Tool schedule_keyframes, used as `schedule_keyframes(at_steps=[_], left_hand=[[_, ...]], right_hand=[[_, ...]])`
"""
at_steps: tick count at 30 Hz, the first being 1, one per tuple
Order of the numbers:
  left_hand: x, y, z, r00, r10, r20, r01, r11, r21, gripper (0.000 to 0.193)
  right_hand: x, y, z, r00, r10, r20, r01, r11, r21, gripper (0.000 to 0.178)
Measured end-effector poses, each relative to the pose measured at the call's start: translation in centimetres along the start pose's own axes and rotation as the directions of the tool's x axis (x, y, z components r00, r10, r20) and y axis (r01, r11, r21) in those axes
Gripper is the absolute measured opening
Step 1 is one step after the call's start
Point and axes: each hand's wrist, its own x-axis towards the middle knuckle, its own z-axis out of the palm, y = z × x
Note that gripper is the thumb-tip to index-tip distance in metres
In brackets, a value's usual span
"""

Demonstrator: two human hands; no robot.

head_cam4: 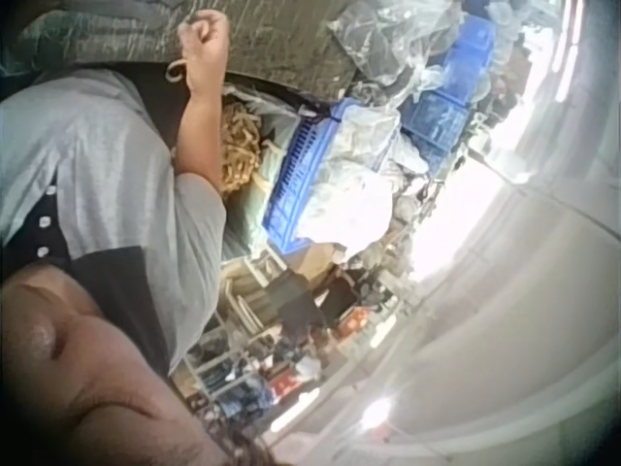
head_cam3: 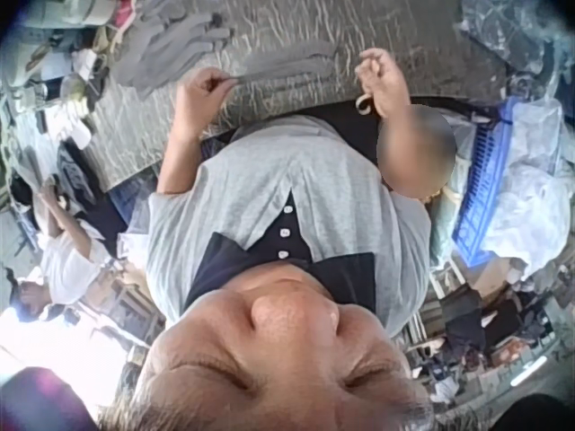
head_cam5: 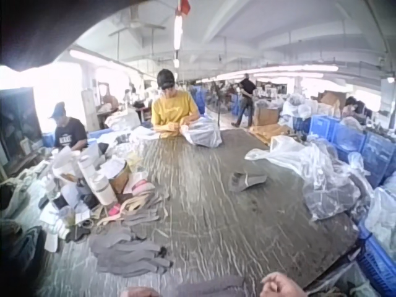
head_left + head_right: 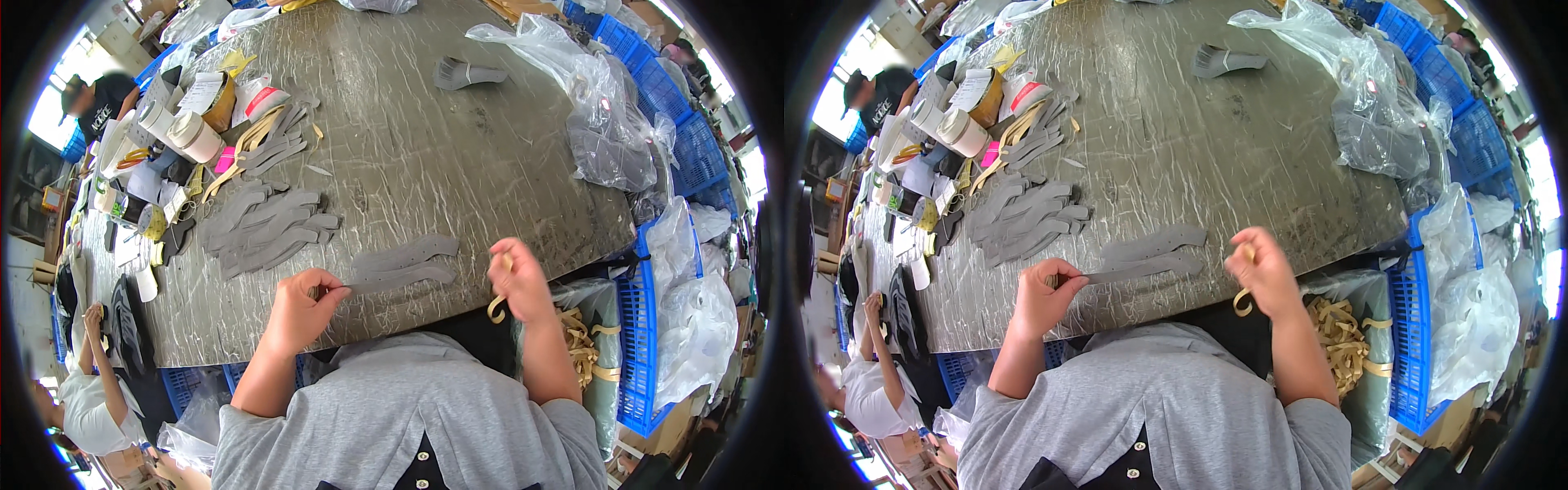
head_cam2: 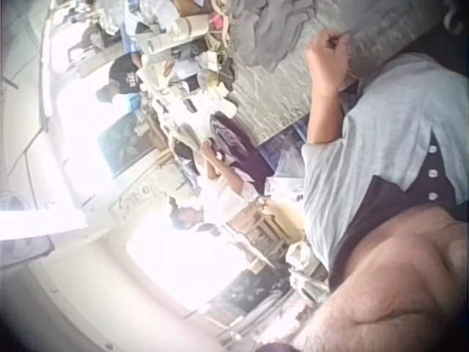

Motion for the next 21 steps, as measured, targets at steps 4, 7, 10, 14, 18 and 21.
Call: schedule_keyframes(at_steps=[4,7,10,14,18,21], left_hand=[[0.9,-0.1,1.2,0.991,-0.117,0.067,0.12,0.992,-0.038,0.011],[1.7,0.0,1.7,0.984,-0.139,0.108,0.144,0.989,-0.04,0.011],[2.4,-0.3,1.9,0.975,-0.178,0.13,0.185,0.982,-0.045,0.011],[3.2,-1.5,2.3,0.962,-0.223,0.154,0.228,0.974,-0.012,0.013],[3.8,-1.9,3.3,0.968,-0.205,0.147,0.185,0.972,0.142,0.018],[4.0,-1.7,3.5,0.958,-0.24,0.158,0.213,0.962,0.169,0.018]], right_hand=[[-0.1,1.7,2.2,0.992,0.008,0.127,-0.012,1.0,0.028,0.027],[0.6,3.2,2.3,0.997,0.045,0.064,-0.042,0.998,-0.048,0.019],[1.5,3.8,2.4,0.997,0.073,-0.024,-0.075,0.991,-0.113,0.011],[2.2,4.7,3.5,0.994,-0.05,-0.093,0.026,0.97,-0.241,0.008],[2.4,5.5,3.5,0.981,-0.158,-0.116,0.087,0.881,-0.465,0.01],[2.7,5.8,3.5,0.976,-0.174,-0.133,0.083,0.854,-0.513,0.013]])
